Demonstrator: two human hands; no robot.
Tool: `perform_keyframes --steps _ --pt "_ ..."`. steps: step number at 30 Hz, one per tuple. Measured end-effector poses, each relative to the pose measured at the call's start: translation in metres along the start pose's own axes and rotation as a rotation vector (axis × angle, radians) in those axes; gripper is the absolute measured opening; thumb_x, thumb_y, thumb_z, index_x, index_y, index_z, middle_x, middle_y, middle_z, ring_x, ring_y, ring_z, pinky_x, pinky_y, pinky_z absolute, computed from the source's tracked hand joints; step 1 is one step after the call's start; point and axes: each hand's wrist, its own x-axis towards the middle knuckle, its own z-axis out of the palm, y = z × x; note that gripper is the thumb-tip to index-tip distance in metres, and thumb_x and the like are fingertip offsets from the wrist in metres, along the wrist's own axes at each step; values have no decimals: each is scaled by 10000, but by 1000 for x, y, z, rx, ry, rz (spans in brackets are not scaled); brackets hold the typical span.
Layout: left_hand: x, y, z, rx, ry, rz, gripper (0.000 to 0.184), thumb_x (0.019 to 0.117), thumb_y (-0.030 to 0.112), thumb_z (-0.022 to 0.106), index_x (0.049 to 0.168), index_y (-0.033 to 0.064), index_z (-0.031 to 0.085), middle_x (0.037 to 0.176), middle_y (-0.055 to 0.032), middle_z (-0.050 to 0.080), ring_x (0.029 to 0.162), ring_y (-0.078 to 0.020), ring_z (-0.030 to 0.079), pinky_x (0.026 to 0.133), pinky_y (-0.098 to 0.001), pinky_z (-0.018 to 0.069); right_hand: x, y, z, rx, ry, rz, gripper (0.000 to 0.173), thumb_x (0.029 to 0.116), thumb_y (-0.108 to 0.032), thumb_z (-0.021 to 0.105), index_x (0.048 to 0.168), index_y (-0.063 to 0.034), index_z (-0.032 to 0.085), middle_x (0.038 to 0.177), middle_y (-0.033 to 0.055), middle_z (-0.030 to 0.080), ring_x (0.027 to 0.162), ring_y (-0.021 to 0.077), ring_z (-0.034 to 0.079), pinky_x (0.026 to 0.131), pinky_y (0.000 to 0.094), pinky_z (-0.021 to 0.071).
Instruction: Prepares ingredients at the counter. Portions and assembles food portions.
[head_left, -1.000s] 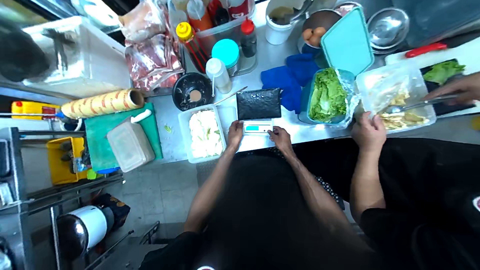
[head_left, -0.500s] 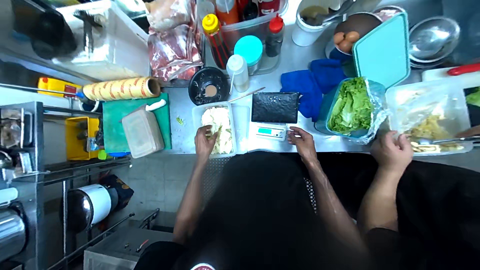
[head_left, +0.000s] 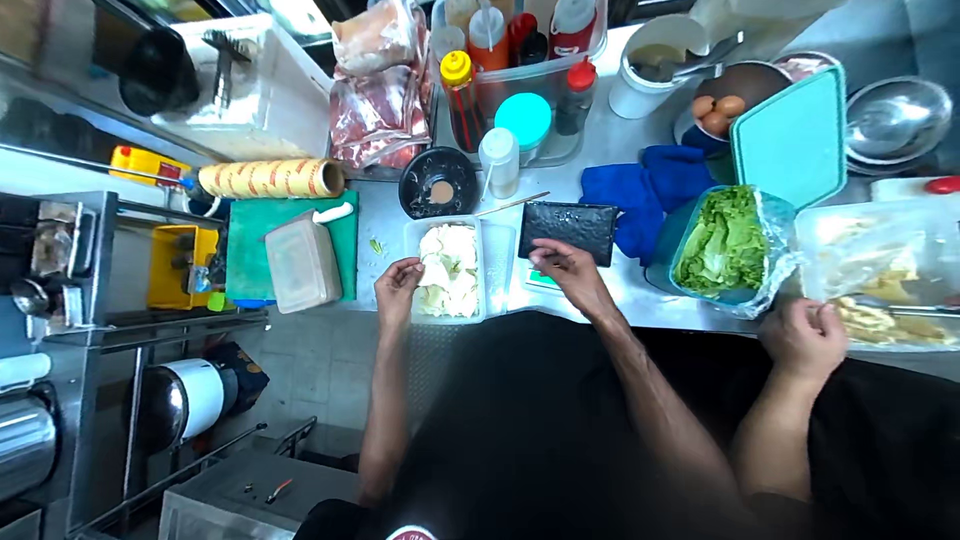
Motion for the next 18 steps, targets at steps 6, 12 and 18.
perform_keyframes --steps 6,12,18 --pt "-23 29 13 143 -187 347 213 930 65 749 1139 35 722 1069 -82 748 921 -199 731 840 -361 633 27 -26 69 -97 -279 -280 375 983 -240 703 1349 -175 659 1228 57 650 909 155 700 746 364 641" --pt "-35 21 4 85 -264 347 261 972 71 691 1227 17 679 1192 -121 714 1035 -265 719 918 -430 622 28 -23 95 20 -200 -362 163 1011 -86 623 1100 -53 756 1108 66 704 848 113 689 752 287 619" --pt "-36 -26 13 -36 -174 177 360 973 81 689 1326 41 632 1322 -125 659 1183 -283 659 998 -461 578 42 18 127 206 -226 -291 146 967 -50 681 1085 -7 754 1195 113 689 1068 177 695 900 340 629"
